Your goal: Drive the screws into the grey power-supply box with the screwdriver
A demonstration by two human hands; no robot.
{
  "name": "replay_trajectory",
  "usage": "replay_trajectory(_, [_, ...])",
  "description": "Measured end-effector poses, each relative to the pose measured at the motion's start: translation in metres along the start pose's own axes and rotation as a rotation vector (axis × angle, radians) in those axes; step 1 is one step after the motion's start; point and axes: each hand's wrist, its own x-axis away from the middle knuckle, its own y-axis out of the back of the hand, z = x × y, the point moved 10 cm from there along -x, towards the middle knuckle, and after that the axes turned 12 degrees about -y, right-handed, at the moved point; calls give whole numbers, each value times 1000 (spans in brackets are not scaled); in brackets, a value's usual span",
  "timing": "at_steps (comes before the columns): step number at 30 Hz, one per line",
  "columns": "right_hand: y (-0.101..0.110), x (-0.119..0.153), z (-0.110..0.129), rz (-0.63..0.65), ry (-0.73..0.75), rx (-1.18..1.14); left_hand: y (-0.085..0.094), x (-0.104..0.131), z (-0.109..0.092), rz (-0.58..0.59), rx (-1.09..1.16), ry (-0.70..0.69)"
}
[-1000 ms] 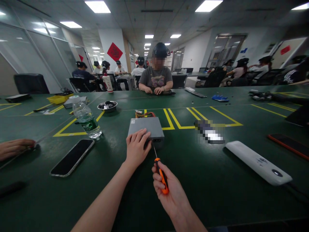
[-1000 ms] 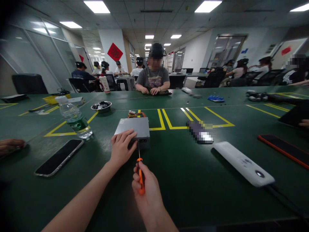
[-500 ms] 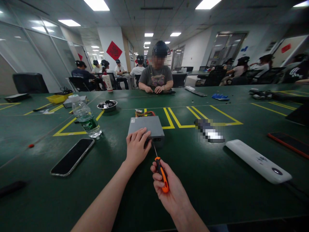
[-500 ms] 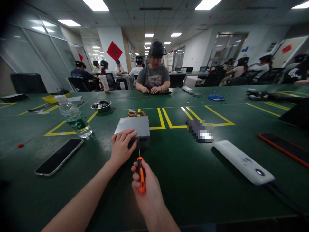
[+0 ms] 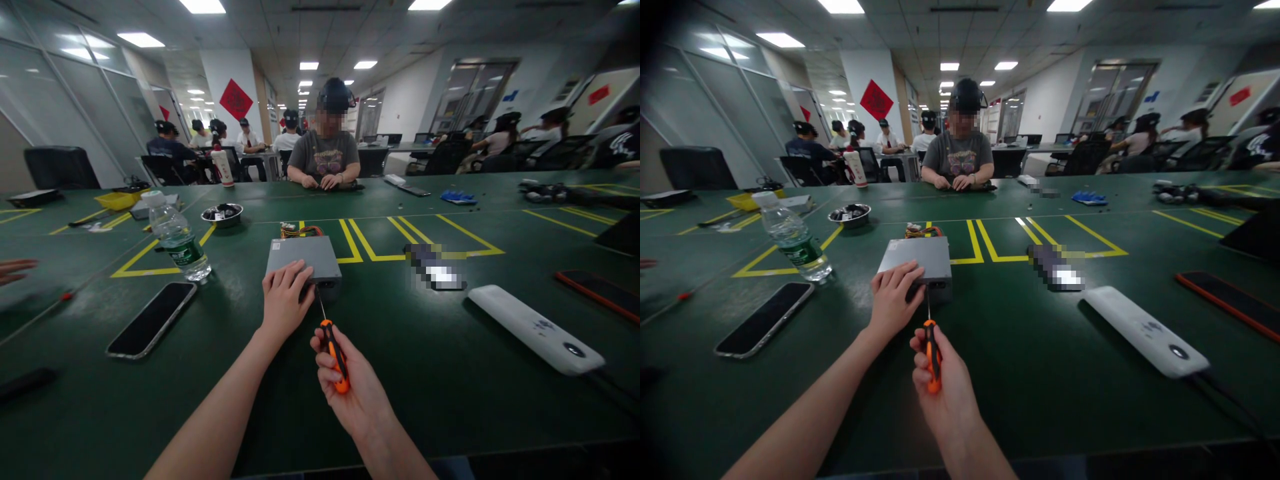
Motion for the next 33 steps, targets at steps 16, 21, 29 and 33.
replay_trajectory(16, [4, 1, 3, -10, 34, -4, -1, 0, 0, 5, 13, 1])
replay_trajectory(21, [3, 2, 4, -5, 26, -30, 0, 0, 1, -9, 19, 0])
replay_trajectory(29, [-1, 1, 1, 27, 30, -41, -1, 1, 1, -3, 14, 0])
replay_trajectory(33, [2, -1, 2, 12, 28, -52, -2, 1, 1, 5, 9, 1])
